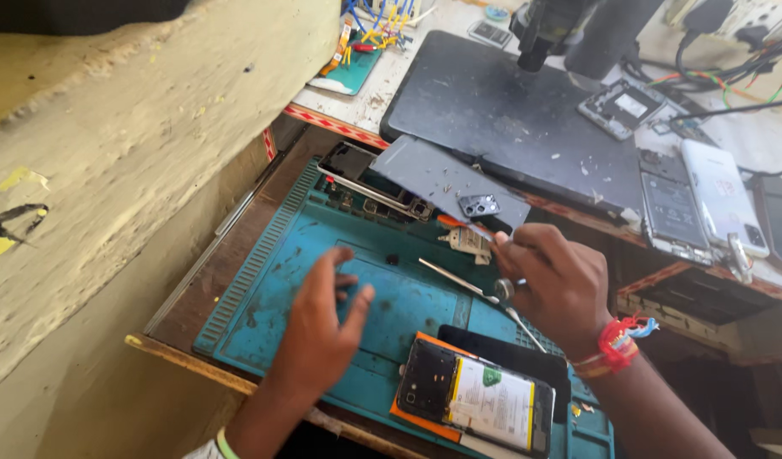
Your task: The person uses a screwdriver to remove screws from the back cover of a smartphone and then from the internal camera module. They place the removed screws on the workbench and set the camera module aside on the mat.
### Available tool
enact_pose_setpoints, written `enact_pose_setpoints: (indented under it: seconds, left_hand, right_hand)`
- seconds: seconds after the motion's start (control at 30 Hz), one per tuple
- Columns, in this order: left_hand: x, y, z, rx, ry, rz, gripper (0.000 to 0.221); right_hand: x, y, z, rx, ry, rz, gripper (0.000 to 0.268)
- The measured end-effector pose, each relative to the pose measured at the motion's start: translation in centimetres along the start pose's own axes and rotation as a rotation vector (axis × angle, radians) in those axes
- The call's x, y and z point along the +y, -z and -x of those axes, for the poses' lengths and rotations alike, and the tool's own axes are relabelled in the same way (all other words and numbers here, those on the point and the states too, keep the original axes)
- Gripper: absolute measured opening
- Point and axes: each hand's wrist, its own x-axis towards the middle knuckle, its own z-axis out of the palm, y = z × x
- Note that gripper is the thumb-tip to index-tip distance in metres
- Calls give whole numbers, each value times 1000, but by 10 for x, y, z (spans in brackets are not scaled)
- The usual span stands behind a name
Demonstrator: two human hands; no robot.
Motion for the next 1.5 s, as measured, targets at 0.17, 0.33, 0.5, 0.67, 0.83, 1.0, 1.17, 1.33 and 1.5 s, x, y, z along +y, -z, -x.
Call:
enact_pose_setpoints:
  seconds: [0.17, 0.33, 0.5, 0.67, 0.83, 1.0, 1.17, 1.33, 1.5]
  left_hand:
    - [-20, 22, -22, 184, -150, -66, 44]
    - [-35, 47, -22, 229, -146, -100, 38]
    - [-36, 54, -13, 267, -204, -348, 37]
    - [-34, 45, -9, 232, -331, -339, 38]
    - [-41, 50, -10, 228, -217, -300, 29]
    - [-61, 59, -16, 353, -54, -15, 23]
    - [-56, 68, -12, 316, 144, -116, 19]
    - [-49, 63, -7, 258, -17, -229, 19]
    - [-48, 59, -4, 259, -219, -334, 21]
  right_hand:
    - [-20, 3, 12, -58, 87, -85, 12]
    - [-29, -18, 20, -172, 253, -188, 13]
    - [-34, -49, 26, -426, 258, -237, 10]
    - [-27, -59, 25, -648, 29, -479, 25]
    - [-34, -34, 21, -373, -205, -594, 23]
    - [-34, -6, 20, -120, -459, -1081, 73]
    - [-27, -18, 28, -285, -1073, -1249, 56]
    - [-45, -56, 2, -325, -946, -1154, 20]
    - [-70, -97, -20, -361, -911, -948, 16]
